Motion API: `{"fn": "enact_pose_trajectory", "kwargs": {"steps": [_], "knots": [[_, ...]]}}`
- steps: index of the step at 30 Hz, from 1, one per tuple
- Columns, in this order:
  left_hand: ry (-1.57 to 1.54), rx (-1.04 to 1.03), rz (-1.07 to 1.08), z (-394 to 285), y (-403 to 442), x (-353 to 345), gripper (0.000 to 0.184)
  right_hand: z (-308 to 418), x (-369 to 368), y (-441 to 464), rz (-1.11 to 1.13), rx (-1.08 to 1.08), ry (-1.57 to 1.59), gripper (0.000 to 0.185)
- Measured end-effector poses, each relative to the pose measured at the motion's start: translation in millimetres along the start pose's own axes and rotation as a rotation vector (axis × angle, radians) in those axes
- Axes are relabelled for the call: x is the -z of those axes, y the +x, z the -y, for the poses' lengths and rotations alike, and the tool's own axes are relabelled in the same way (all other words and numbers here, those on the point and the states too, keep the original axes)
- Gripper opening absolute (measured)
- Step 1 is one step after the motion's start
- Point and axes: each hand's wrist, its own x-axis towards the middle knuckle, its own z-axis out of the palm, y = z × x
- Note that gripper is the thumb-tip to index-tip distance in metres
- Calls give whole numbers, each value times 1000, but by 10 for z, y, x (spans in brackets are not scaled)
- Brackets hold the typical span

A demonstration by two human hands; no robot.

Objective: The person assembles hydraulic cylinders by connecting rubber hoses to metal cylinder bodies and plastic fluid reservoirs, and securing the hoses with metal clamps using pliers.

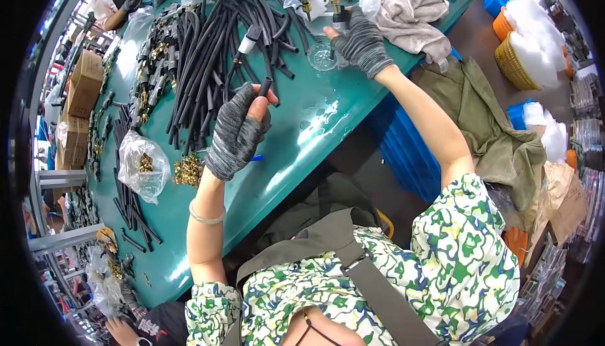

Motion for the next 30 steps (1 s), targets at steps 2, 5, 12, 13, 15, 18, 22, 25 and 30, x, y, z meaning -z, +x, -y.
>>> {"fn": "enact_pose_trajectory", "kwargs": {"steps": [2, 5, 12, 13, 15, 18, 22, 25, 30], "knots": [[92, -99, -33, 25, 56, -48, 21, -7, -36, -12, 64, -6, 10, 56], [119, -64, -68, -53, 132, -128, 19, 107, 33, -46, 125, -20, 4, 56], [154, -107, 17, 85, 272, -250, 20, -16, 6, -34, -36, -64, 110, 49], [135, -81, 45, 100, 311, -269, 20, -46, -13, -45, -39, -130, 125, 48], [153, -23, 64, 83, 405, -323, 20, -148, -72, 9, -159, -115, 254, 46], [333, -102, 63, 200, 494, -411, 21, -274, -82, -11, -31, -297, 415, 45], [385, 68, 73, 209, 576, -485, 21, -83, 74, -37, -53, -463, 921, 33], [438, 30, 44, 339, 699, -553, 21, -41, 115, -7, -81, -588, 1089, 25], [372, -66, -27, 475, 921, -615, 25, -5, 137, 25, -96, -621, 1191, 23]]}}
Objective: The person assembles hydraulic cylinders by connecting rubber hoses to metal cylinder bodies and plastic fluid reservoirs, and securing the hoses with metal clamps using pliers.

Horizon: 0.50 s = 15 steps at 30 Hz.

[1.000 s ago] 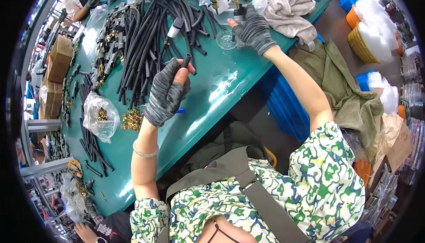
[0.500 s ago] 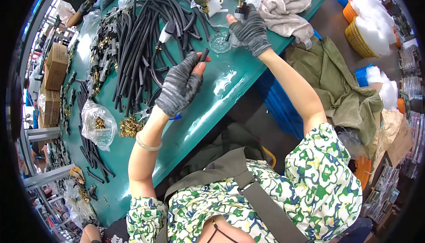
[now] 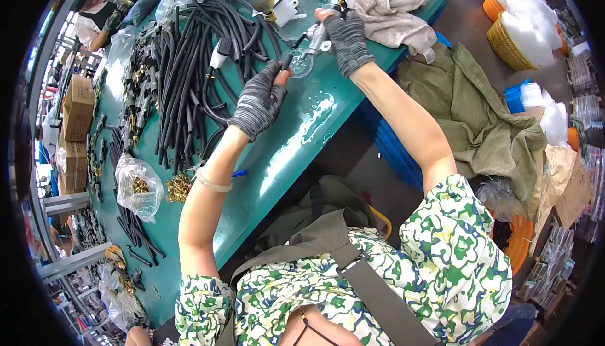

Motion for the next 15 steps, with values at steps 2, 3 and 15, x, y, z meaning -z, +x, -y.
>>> {"fn": "enact_pose_trajectory", "kwargs": {"steps": [2, 3, 15], "knots": [[26, 63, 47, -43, 40, 30, 25, 18, -51, -52, 2, 56, -21, 23], [28, 69, 48, -31, 66, 20, 25, -10, -55, -37, -7, 91, -30, 23], [138, -87, -118, 2, 36, -78, 21, 52, -20, -108, 78, 105, -36, 25]]}}
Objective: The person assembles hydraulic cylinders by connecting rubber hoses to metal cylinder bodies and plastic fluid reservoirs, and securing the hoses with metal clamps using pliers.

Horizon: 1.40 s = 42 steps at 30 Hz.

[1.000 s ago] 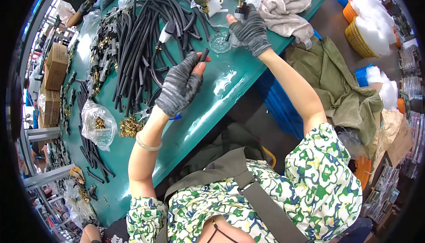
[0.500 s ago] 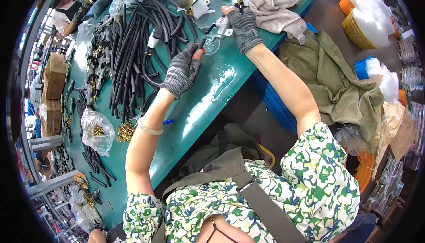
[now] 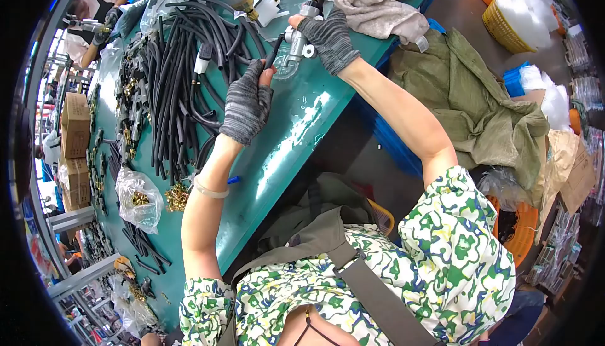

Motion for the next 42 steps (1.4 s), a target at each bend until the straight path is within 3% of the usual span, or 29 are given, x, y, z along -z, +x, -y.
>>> {"fn": "enact_pose_trajectory", "kwargs": {"steps": [3, 7, 8, 12, 15, 18, 21, 26, 30, 34, 38, 42], "knots": [[-14, 31, 31, -66, 0, 58, 21, -33, 34, 29, 36, 56, -4, 28], [-424, 54, 207, -95, 30, 250, 23, -32, -14, -57, 27, 195, -127, 33], [-510, 63, 189, -94, 30, 263, 24, 71, -75, -145, 7, 26, 11, 33], [-464, 82, 156, -174, 26, 328, 23, 51, -127, -131, -21, 1, 119, 31], [-231, 29, 49, -264, -12, 316, 20, 105, -170, -169, 16, 30, 148, 31], [275, -73, -169, -186, -78, 129, 19, 141, -223, -209, 16, 61, 94, 29], [266, -35, -152, -174, -70, 116, 21, 152, -220, -207, 32, 83, 18, 24], [-449, 35, 124, -166, -15, 343, 22, 149, -194, -211, 69, -11, 43, 20], [-608, 156, 211, -140, -1, 369, 26, 87, -241, -232, 73, -44, 84, 19], [-498, 82, 131, -102, -12, 305, 23, 103, -287, -294, 108, -24, 36, 17], [-42, -50, -78, -85, -91, 96, 21, 139, -299, -365, 141, -15, -46, 20], [91, 52, -15, -157, -128, 53, 25, 80, -247, -371, 137, 32, -151, 22]]}}
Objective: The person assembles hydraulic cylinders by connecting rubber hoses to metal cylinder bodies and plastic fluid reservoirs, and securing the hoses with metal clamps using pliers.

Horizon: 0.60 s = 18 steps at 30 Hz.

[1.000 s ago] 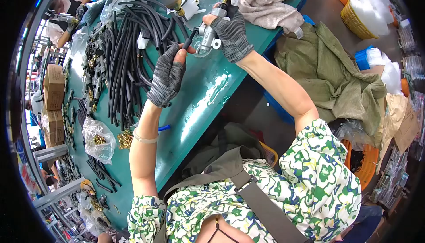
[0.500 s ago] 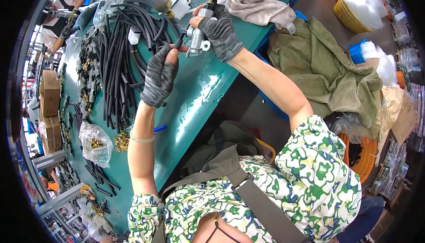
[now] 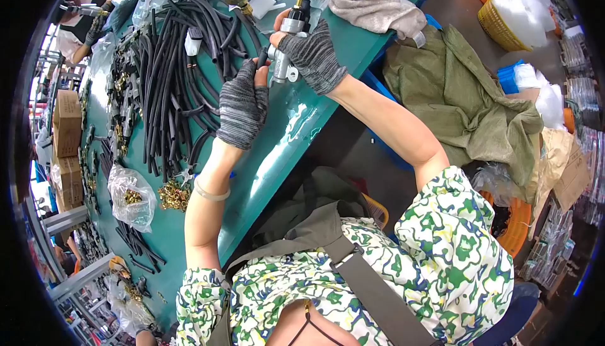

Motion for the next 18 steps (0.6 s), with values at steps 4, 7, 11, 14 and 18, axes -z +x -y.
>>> {"fn": "enact_pose_trajectory", "kwargs": {"steps": [4, 7, 11, 14, 18], "knots": [[-107, 2, -19, 8, 5, -7, 22, 60, -33, 14, 22, -2, -5, 22], [-275, -41, -1, 43, 30, 93, 29, 250, -75, 160, 157, 2, -61, 22], [-251, 58, -23, 125, 54, 422, 50, 350, -189, 402, 303, 179, -497, 26], [-697, 145, -149, -119, 222, 885, 61, 414, -445, 569, 365, 699, -974, 45], [-931, 290, -182, 84, 469, 1087, 37, 606, -918, 745, 742, 203, -756, 38]]}}
